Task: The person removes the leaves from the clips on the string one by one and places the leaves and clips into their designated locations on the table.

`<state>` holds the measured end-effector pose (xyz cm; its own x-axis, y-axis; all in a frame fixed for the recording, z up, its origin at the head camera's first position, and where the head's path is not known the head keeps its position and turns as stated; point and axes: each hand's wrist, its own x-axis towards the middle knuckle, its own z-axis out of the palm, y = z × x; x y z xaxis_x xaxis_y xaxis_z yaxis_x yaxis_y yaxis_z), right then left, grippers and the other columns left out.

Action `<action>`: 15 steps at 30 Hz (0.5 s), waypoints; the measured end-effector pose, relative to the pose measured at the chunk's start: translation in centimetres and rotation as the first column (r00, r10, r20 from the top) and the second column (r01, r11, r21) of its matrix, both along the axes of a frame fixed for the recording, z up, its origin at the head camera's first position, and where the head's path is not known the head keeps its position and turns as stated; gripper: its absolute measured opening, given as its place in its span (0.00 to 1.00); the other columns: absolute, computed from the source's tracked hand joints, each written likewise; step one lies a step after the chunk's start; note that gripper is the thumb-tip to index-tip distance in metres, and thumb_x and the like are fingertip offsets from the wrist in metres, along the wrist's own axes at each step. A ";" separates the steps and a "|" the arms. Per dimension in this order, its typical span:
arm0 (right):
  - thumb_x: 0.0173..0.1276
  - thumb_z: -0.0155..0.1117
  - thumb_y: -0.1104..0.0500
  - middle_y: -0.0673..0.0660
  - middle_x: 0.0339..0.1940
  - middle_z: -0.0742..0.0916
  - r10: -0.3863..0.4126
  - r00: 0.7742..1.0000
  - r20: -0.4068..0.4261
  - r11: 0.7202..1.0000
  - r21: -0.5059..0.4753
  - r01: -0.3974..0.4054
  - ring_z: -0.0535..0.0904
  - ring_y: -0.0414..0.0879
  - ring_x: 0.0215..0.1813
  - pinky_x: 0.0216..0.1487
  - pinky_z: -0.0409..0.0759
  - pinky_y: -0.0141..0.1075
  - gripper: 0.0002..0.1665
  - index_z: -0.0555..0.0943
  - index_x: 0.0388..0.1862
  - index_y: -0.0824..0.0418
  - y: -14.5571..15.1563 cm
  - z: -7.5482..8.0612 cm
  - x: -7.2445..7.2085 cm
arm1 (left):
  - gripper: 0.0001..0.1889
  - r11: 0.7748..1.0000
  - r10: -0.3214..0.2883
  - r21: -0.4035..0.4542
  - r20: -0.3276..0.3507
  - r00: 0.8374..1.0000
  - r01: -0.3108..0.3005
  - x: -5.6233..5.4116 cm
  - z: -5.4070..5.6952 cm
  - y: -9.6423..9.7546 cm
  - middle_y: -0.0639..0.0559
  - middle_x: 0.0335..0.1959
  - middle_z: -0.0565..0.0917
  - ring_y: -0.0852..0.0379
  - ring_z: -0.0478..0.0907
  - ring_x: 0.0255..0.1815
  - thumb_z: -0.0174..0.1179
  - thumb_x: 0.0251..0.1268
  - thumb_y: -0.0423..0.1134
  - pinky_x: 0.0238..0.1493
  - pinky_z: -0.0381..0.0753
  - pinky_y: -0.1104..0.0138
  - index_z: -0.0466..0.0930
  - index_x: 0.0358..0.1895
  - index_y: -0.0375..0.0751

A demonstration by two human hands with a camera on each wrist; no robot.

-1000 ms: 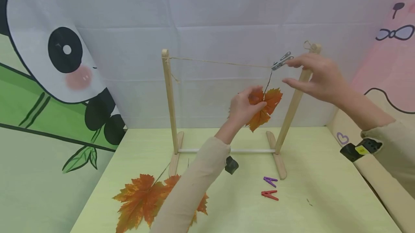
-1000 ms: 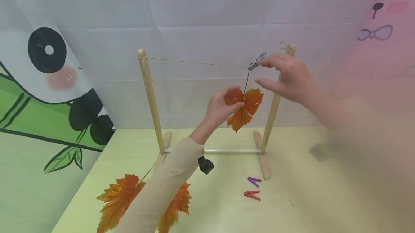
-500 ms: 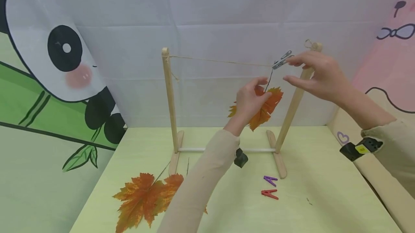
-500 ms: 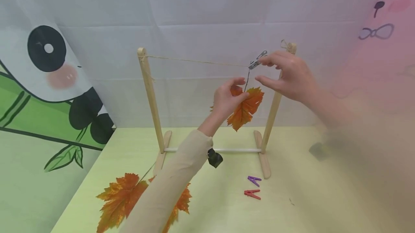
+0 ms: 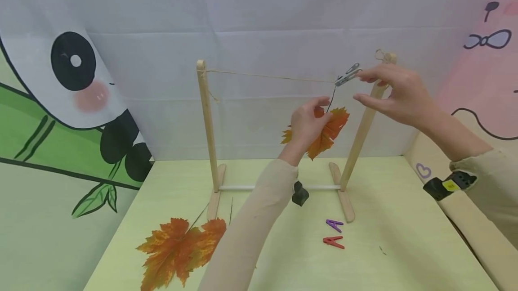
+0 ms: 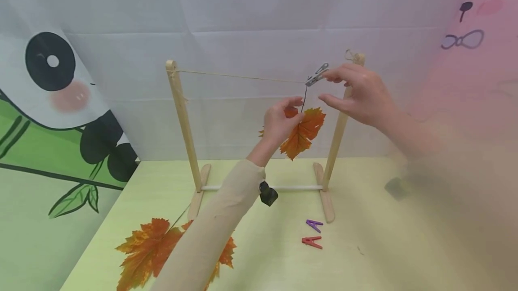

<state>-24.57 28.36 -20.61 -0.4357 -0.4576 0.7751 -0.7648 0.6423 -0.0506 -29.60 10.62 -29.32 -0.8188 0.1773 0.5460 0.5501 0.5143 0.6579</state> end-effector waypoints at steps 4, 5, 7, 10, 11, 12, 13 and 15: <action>0.42 0.72 0.69 0.61 0.36 0.85 -0.003 1.000 0.003 1.000 -0.007 0.003 0.74 0.37 0.37 0.40 0.67 0.17 0.23 0.81 0.42 0.68 0.2 0.1 0.1 | 0.17 0.999 0.002 -0.035 -0.004 1.000 -0.002 -0.3 0.1 0.2 0.56 0.45 0.82 0.63 0.77 0.39 0.60 0.59 0.41 0.39 0.70 0.80 0.78 0.52 0.46; 0.42 0.72 0.70 0.61 0.36 0.85 -0.007 1.000 0.004 1.000 -0.008 0.007 0.73 0.36 0.37 0.40 0.67 0.17 0.23 0.81 0.42 0.68 0.2 0.1 0.1 | 0.17 0.999 0.004 -0.037 -0.001 1.000 -0.004 -0.3 0.1 0.2 0.56 0.44 0.82 0.63 0.77 0.38 0.60 0.59 0.42 0.38 0.70 0.80 0.78 0.52 0.46; 0.41 0.72 0.70 0.61 0.36 0.85 -0.009 1.000 0.004 1.000 -0.009 0.009 0.73 0.35 0.37 0.39 0.67 0.17 0.24 0.81 0.42 0.68 0.2 0.1 0.1 | 0.16 0.999 0.009 -0.043 0.006 1.000 -0.008 -0.4 0.1 0.3 0.56 0.43 0.83 0.62 0.77 0.37 0.59 0.60 0.42 0.37 0.70 0.80 0.78 0.51 0.46; 0.39 0.73 0.71 0.61 0.35 0.85 -0.007 1.000 -0.007 1.000 -0.016 0.006 0.73 0.33 0.36 0.39 0.67 0.17 0.24 0.81 0.41 0.69 0.4 0.2 0.0 | 0.14 0.999 0.012 -0.043 0.013 1.000 -0.011 -0.5 0.2 0.4 0.56 0.41 0.83 0.62 0.77 0.36 0.59 0.60 0.43 0.35 0.70 0.79 0.79 0.49 0.47; 0.39 0.73 0.71 0.61 0.35 0.85 -0.004 1.000 -0.010 1.000 -0.017 0.004 0.73 0.33 0.36 0.39 0.67 0.17 0.25 0.81 0.41 0.69 0.4 0.2 -0.1 | 0.13 0.999 0.009 -0.044 0.010 1.000 -0.009 -0.5 0.2 0.4 0.56 0.40 0.83 0.62 0.77 0.36 0.59 0.60 0.43 0.35 0.70 0.79 0.80 0.48 0.47; 0.39 0.73 0.71 0.62 0.35 0.85 -0.002 1.000 -0.012 1.000 -0.020 0.002 0.73 0.33 0.36 0.39 0.67 0.17 0.25 0.81 0.41 0.69 0.4 0.2 -0.1 | 0.12 0.999 0.009 -0.044 0.002 1.000 -0.009 -0.5 0.2 0.5 0.56 0.39 0.83 0.62 0.77 0.36 0.59 0.60 0.42 0.35 0.70 0.79 0.80 0.46 0.47; 0.38 0.73 0.71 0.62 0.35 0.85 0.000 1.000 -0.014 1.000 -0.022 0.000 0.73 0.32 0.36 0.39 0.67 0.17 0.25 0.81 0.41 0.69 0.5 0.2 -0.1 | 0.11 0.999 0.010 -0.043 -0.009 1.000 -0.010 -0.6 0.3 0.6 0.56 0.38 0.83 0.63 0.77 0.36 0.59 0.60 0.42 0.35 0.70 0.79 0.80 0.45 0.46; 0.39 0.73 0.71 0.61 0.35 0.85 -0.003 1.000 -0.011 1.000 -0.024 0.002 0.72 0.31 0.36 0.39 0.67 0.16 0.25 0.81 0.41 0.69 0.5 0.2 -0.1 | 0.09 0.999 0.007 -0.043 -0.027 1.000 -0.008 -0.6 0.3 0.7 0.56 0.37 0.84 0.63 0.77 0.36 0.59 0.60 0.41 0.35 0.70 0.80 0.81 0.42 0.46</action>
